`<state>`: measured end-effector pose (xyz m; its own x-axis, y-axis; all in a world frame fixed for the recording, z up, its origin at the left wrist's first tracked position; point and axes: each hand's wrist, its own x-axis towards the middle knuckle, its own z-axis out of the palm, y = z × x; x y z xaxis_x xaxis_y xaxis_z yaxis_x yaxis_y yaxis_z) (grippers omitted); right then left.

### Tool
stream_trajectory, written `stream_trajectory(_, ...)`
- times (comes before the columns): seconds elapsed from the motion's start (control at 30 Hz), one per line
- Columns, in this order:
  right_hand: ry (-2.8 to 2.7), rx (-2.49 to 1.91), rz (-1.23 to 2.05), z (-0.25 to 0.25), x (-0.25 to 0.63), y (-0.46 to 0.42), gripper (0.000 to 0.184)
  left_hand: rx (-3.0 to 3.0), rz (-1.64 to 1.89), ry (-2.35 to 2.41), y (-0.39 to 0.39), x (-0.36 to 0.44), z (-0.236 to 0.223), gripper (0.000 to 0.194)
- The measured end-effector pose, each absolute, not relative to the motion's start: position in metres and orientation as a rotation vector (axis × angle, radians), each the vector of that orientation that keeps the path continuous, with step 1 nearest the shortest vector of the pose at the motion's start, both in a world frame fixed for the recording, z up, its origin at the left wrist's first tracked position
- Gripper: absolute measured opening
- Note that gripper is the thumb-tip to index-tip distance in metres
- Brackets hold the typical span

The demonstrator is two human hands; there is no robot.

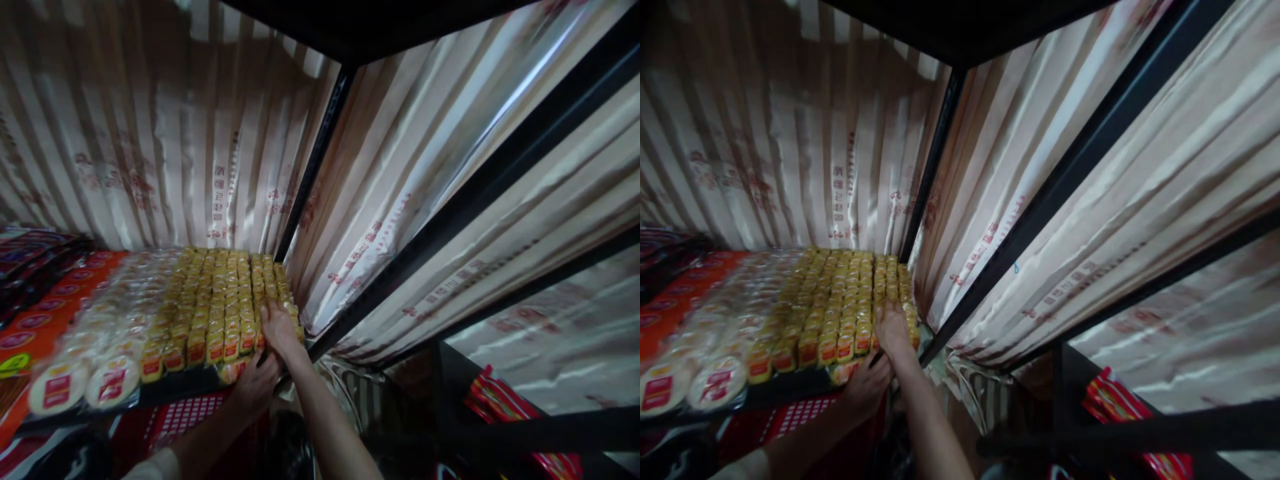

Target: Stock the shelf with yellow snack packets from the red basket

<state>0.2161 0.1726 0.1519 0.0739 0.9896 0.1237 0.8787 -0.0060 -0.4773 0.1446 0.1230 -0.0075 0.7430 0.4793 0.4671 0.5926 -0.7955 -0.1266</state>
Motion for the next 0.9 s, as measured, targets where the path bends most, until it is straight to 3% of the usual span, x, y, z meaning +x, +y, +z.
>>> stream_trajectory(0.17,-1.781,-1.932,0.372,0.145,0.213,0.175,0.039,-2.761,-0.466,-0.887,0.123,0.140,0.007,0.038)
stream_trajectory(0.5,-1.804,-2.017,0.323,0.151,0.213,0.198,0.047,-2.641,-0.717,-0.866,0.117,0.141,0.017,0.039)
stream_trajectory(0.9,-1.873,-2.263,0.360,0.162,0.203,0.221,0.061,-2.613,-0.628,-0.908,0.110,0.136,0.034,0.044)
